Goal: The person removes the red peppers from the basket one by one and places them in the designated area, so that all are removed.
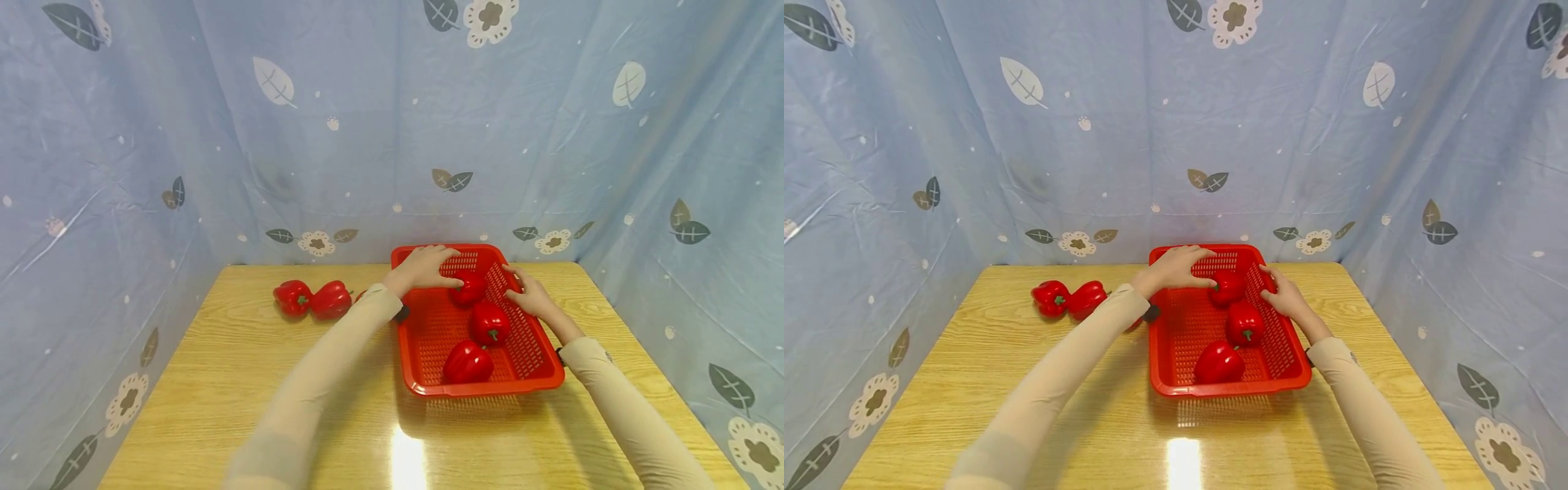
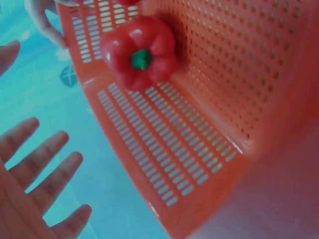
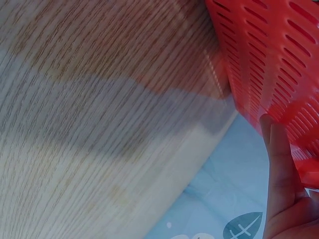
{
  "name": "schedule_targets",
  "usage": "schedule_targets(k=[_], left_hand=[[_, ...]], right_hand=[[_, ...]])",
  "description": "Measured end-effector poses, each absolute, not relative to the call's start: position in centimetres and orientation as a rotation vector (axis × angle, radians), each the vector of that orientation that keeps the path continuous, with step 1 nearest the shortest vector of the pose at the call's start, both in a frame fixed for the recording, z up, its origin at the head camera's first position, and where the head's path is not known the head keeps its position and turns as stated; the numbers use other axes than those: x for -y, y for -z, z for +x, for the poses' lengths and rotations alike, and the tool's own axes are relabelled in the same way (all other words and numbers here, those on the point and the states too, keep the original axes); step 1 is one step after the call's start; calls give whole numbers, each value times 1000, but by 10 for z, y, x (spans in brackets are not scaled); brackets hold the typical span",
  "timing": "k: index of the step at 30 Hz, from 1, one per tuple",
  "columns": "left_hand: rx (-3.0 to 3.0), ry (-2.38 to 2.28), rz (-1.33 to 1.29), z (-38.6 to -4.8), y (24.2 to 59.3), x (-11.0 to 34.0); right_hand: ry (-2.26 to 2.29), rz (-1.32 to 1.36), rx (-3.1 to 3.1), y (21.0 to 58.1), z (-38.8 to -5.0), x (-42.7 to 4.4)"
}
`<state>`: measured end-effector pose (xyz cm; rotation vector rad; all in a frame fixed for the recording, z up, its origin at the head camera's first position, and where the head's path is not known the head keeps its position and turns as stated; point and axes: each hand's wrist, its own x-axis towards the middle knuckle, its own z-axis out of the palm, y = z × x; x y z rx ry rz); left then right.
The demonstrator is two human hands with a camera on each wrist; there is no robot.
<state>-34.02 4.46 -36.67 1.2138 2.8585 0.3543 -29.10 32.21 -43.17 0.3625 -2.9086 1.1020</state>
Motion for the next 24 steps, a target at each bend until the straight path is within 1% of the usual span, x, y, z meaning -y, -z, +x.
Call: schedule_targets(k=[6, 16, 24], left_hand=[[-2839, -454, 1175, -342, 371, -54], [-2829, -512, 980, -341, 387, -64], [-2811, -574, 872, -342, 399, -69]], right_hand=[[-1114, 358, 2905, 432, -290, -322], [-1116, 355, 2905, 431, -290, -321], [-1095, 354, 2908, 432, -290, -322]])
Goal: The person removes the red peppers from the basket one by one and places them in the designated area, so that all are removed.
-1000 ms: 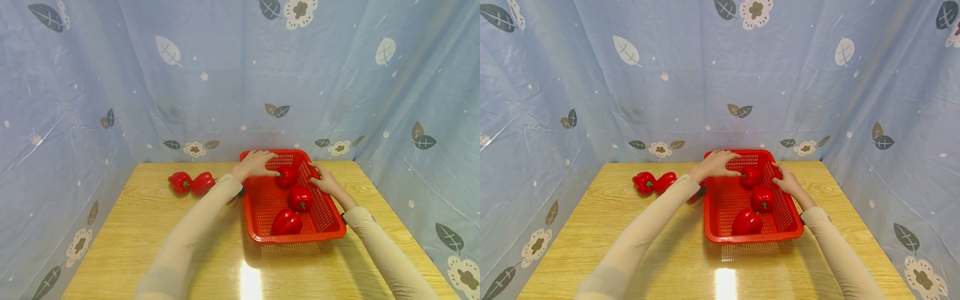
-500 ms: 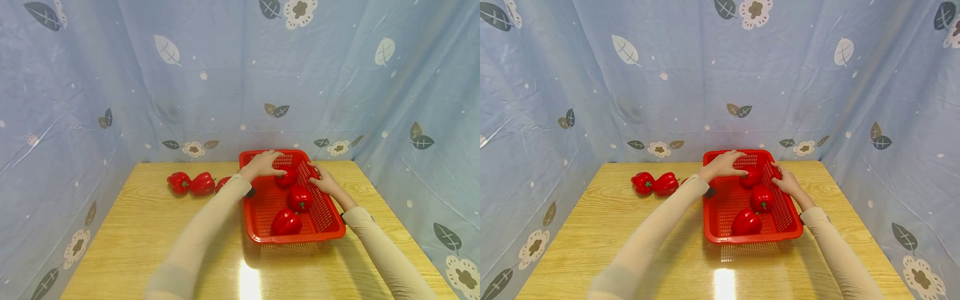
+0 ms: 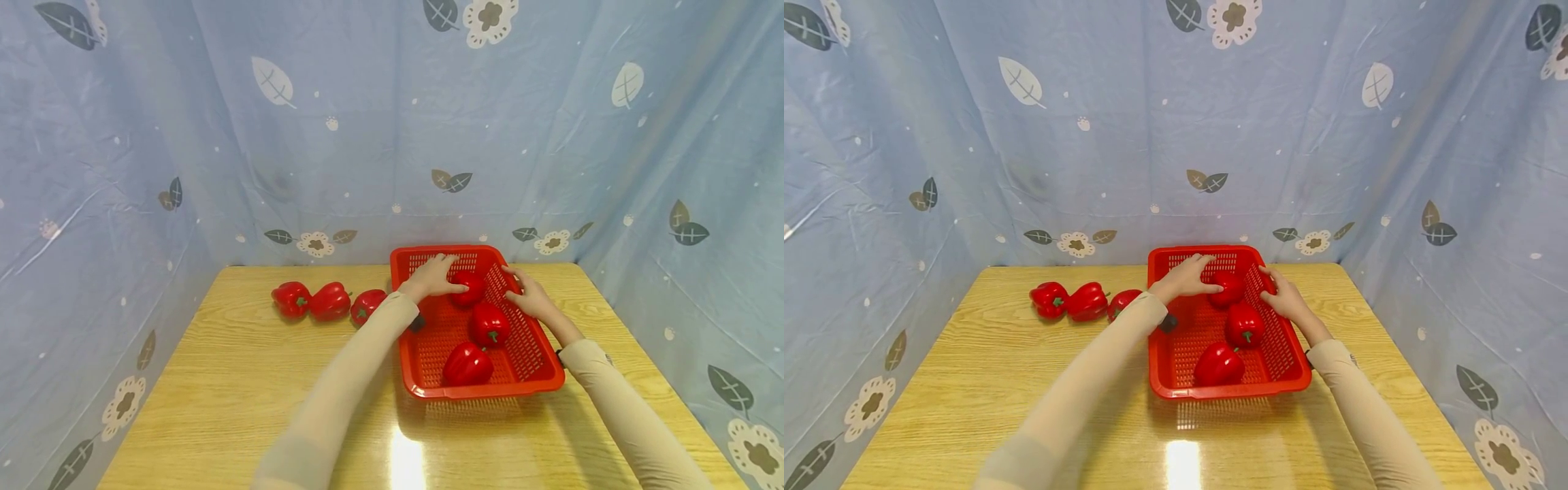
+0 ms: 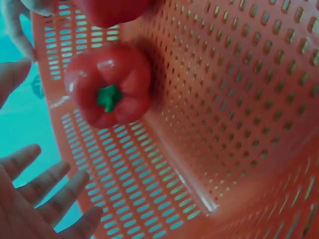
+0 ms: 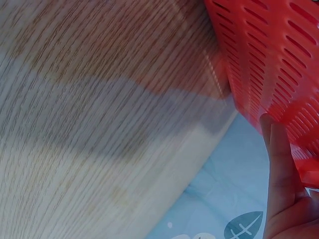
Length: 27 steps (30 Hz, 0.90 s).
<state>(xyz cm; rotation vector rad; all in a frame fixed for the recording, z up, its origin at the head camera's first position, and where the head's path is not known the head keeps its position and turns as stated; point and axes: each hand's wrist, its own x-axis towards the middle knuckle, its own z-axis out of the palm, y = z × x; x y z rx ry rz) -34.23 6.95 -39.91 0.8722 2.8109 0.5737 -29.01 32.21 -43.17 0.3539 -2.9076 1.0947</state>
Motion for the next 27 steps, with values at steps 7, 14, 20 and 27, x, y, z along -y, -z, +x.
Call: schedule_targets(k=[7, 14, 20, 27], left_hand=[[-2824, -626, 814, -343, 408, -75], [-2896, -600, 682, -342, 421, -80], [-2891, -638, 677, -338, 421, -84], [-2863, -657, 692, -335, 421, -91]], right_hand=[[-1109, 357, 2892, 433, -291, -323], [-1127, 341, 2890, 434, -291, -320], [-1131, 349, 2889, 434, -292, -321], [-1124, 356, 2890, 434, -293, -322]])
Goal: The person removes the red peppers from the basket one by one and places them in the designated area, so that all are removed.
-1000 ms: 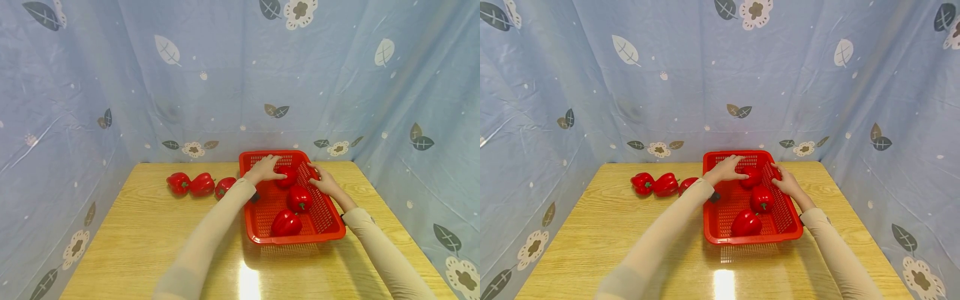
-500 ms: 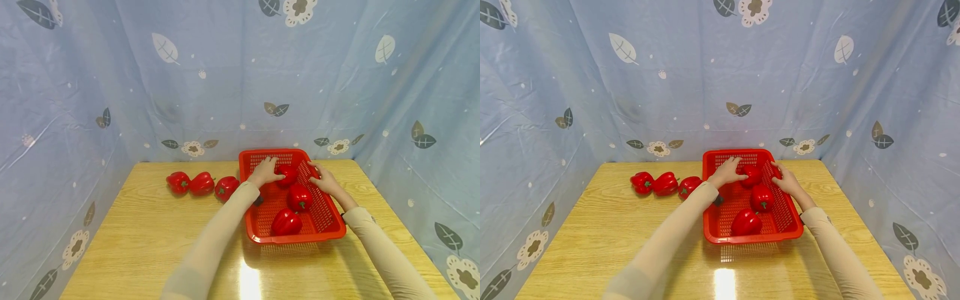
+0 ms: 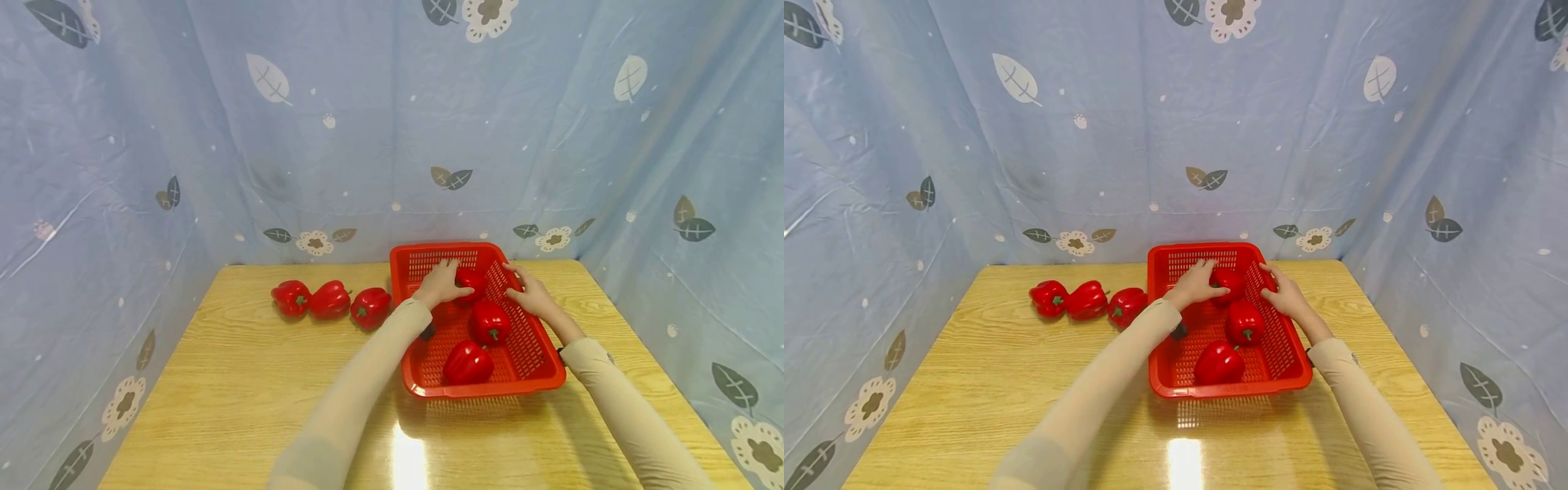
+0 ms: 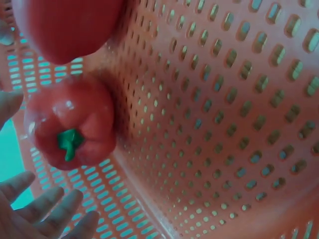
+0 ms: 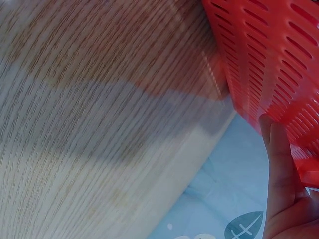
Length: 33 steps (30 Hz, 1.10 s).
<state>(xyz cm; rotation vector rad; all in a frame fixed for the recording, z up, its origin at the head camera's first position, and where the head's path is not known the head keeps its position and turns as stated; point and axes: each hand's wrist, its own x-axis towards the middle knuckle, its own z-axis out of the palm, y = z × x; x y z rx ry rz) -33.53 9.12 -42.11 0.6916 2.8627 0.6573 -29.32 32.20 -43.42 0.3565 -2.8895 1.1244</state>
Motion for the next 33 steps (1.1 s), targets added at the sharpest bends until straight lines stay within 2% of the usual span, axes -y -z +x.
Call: schedule_targets(k=[33], left_hand=[[-2962, -407, 777, -340, 439, -109]], right_hand=[[-1176, 319, 2895, 433, -293, -322]])
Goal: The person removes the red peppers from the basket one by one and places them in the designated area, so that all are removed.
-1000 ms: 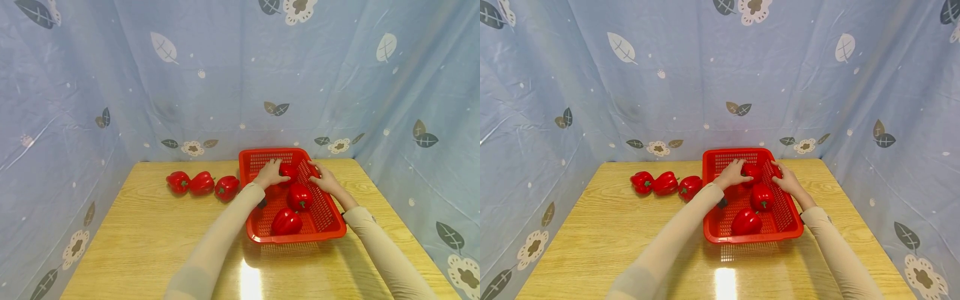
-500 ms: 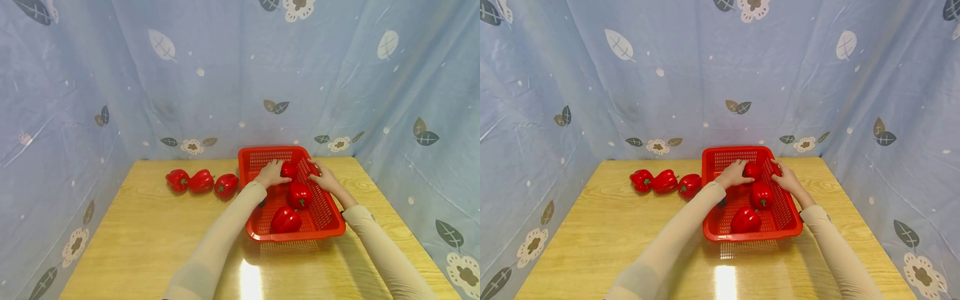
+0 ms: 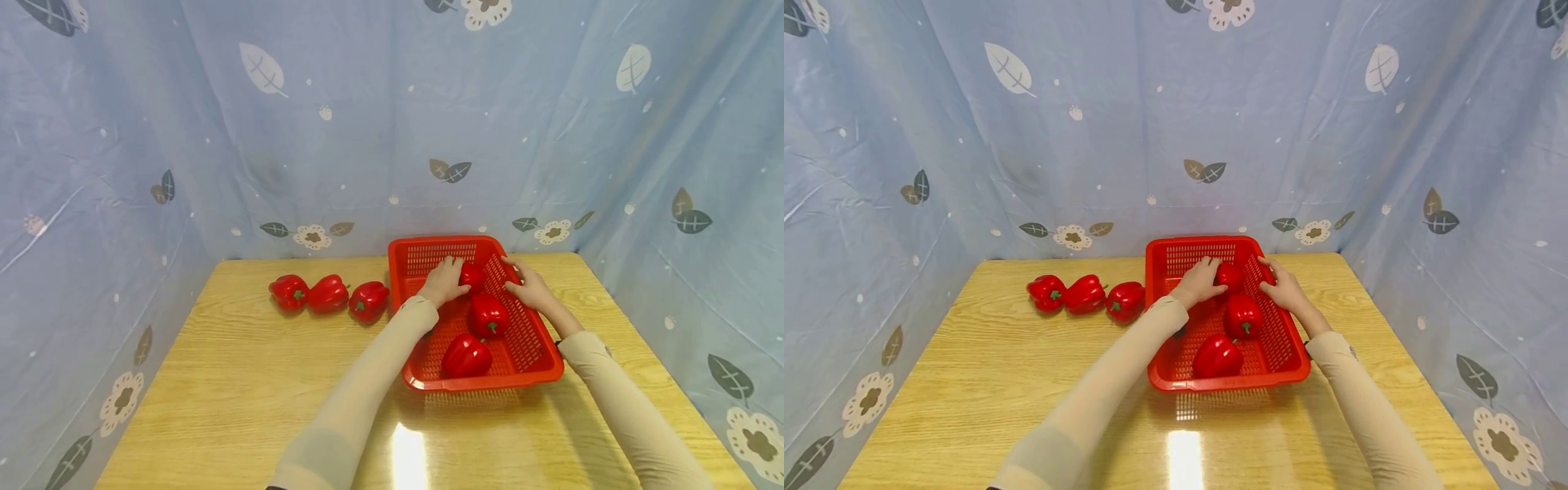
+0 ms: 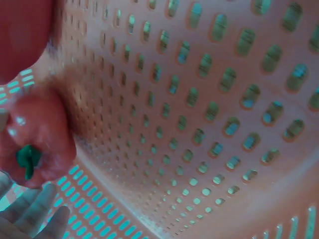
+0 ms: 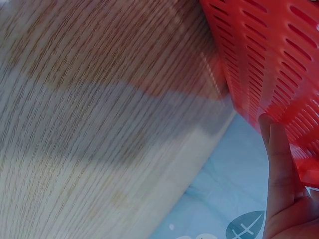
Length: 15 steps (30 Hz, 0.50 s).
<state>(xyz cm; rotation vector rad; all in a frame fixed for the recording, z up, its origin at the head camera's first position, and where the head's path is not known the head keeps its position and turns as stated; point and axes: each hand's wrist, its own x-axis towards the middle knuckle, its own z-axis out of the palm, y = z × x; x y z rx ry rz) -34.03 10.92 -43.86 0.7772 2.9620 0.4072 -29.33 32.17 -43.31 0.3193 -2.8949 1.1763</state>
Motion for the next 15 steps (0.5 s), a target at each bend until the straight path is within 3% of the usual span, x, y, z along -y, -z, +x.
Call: schedule_targets(k=[15], left_hand=[[-2975, -552, 807, -341, 431, -105]], right_hand=[[-1169, 322, 2905, 431, -291, -323]])
